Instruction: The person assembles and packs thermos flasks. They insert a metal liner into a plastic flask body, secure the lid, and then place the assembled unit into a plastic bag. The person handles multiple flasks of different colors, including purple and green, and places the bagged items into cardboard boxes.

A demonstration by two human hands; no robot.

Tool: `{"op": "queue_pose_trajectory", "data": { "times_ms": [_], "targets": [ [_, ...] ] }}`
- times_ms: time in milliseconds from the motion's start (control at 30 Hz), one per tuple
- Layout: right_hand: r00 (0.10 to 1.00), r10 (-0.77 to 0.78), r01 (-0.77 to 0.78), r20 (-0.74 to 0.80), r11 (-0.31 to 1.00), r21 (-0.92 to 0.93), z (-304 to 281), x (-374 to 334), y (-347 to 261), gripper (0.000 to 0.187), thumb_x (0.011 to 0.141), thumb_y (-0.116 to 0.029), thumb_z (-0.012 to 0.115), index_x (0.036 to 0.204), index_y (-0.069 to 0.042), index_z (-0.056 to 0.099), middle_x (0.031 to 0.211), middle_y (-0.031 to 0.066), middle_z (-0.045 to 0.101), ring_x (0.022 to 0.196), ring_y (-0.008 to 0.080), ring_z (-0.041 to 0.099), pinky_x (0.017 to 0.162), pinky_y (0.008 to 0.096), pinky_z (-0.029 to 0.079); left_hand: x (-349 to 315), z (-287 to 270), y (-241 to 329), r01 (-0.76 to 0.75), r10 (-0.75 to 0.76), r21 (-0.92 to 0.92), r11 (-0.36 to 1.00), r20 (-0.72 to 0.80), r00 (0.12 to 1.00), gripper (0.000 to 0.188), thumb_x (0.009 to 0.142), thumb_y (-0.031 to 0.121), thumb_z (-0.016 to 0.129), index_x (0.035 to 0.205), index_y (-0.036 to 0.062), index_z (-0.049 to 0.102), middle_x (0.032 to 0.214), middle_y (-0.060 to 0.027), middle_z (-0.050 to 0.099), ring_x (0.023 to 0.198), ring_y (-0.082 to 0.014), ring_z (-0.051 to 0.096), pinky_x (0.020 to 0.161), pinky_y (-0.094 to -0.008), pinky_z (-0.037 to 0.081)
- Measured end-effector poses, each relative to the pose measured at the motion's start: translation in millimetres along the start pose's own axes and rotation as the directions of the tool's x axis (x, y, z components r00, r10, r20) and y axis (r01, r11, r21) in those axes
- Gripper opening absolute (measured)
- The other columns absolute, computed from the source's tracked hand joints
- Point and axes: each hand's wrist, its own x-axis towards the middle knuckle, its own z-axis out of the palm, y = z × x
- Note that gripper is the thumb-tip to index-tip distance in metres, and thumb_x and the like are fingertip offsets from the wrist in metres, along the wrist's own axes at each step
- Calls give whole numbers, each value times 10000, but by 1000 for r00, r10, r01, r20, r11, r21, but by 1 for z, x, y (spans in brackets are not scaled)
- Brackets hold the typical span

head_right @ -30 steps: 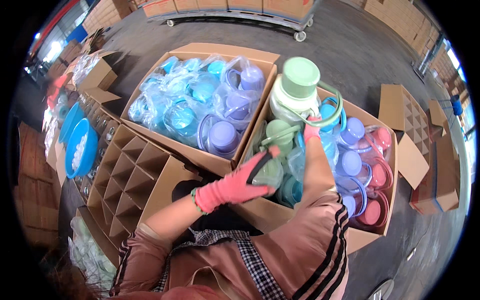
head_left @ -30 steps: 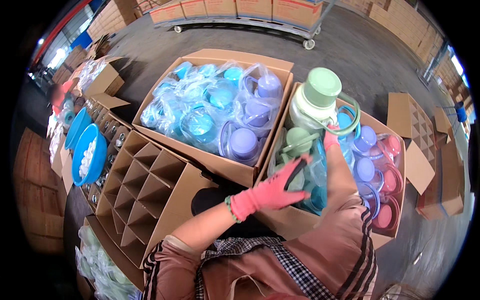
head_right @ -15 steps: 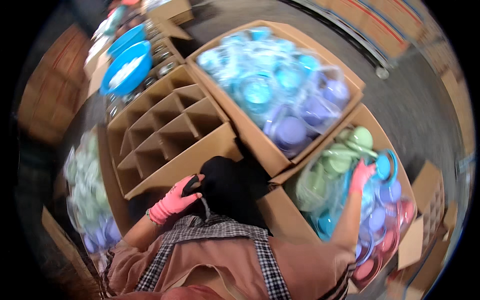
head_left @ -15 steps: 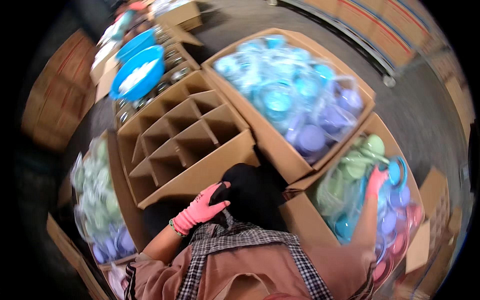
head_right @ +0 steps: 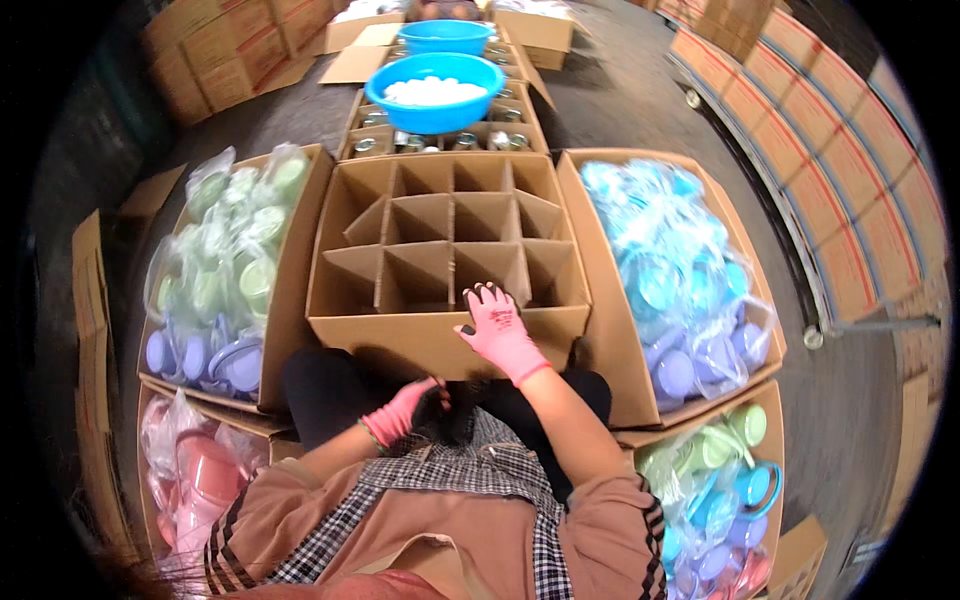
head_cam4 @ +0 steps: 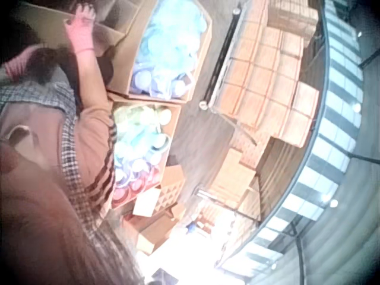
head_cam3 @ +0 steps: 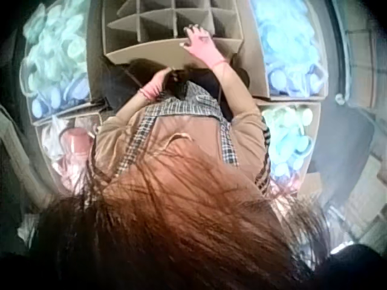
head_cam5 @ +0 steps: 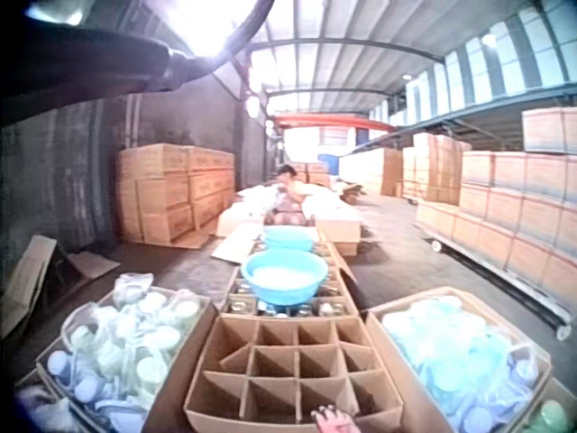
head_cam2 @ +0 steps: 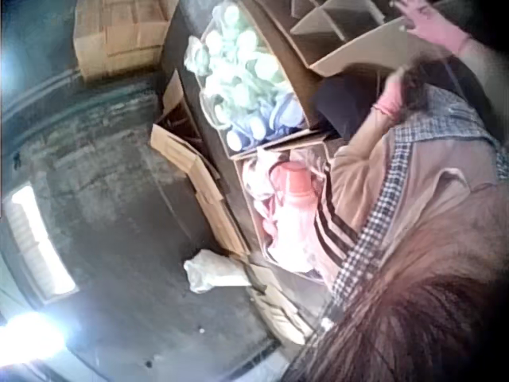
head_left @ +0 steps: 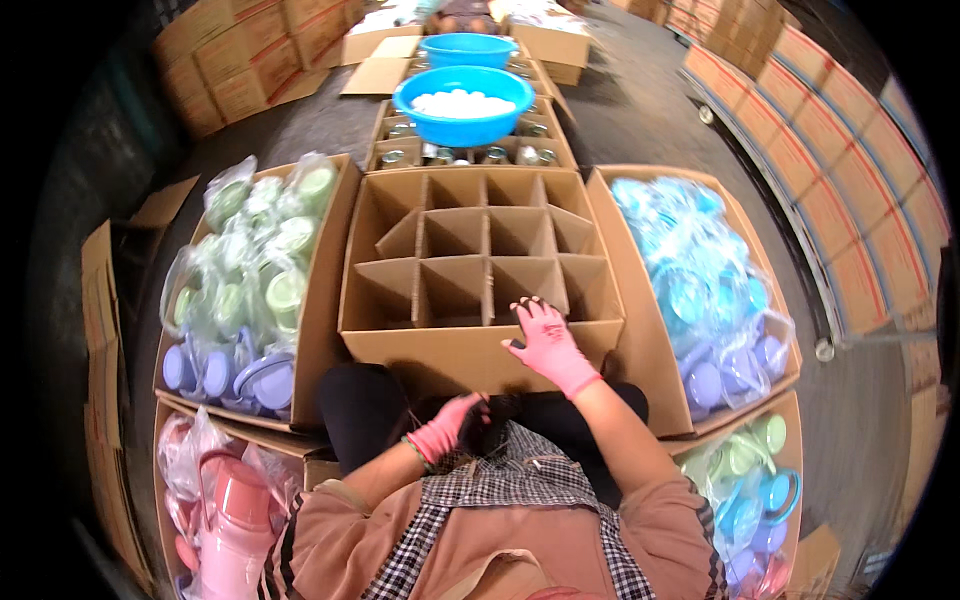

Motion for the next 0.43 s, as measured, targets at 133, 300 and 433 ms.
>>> {"op": "queue_pose_trajectory", "data": {
  "times_ms": [133,300,433],
  "targets": [
    [966,108,-67,235,983,-174,81,17,-22,596,658,-366,655,1139,-84,443,1120,155,449,1094,311,394,919,454,297,-19,-10,-25,-181,144,537,824,111,983,229,826,261,536,827,33,555,711,3,523,652,-80,454,611,-257,391],
    [970,207,-208,125,978,-3,97,14,-6,375,658,-311,656,931,-69,571,922,102,566,898,267,522,786,382,397,-30,-10,5,-110,129,313,943,-39,991,223,786,267,593,838,62,525,696,14,521,598,-86,471,514,-240,388],
    [969,195,-208,152,975,78,35,21,-34,468,666,-351,649,1041,-87,553,1043,113,553,1014,239,483,864,372,353,78,-124,-51,0,317,619,786,-402,859,258,770,257,612,890,51,515,725,-31,566,656,-125,545,544,-299,433]
  ]
}}
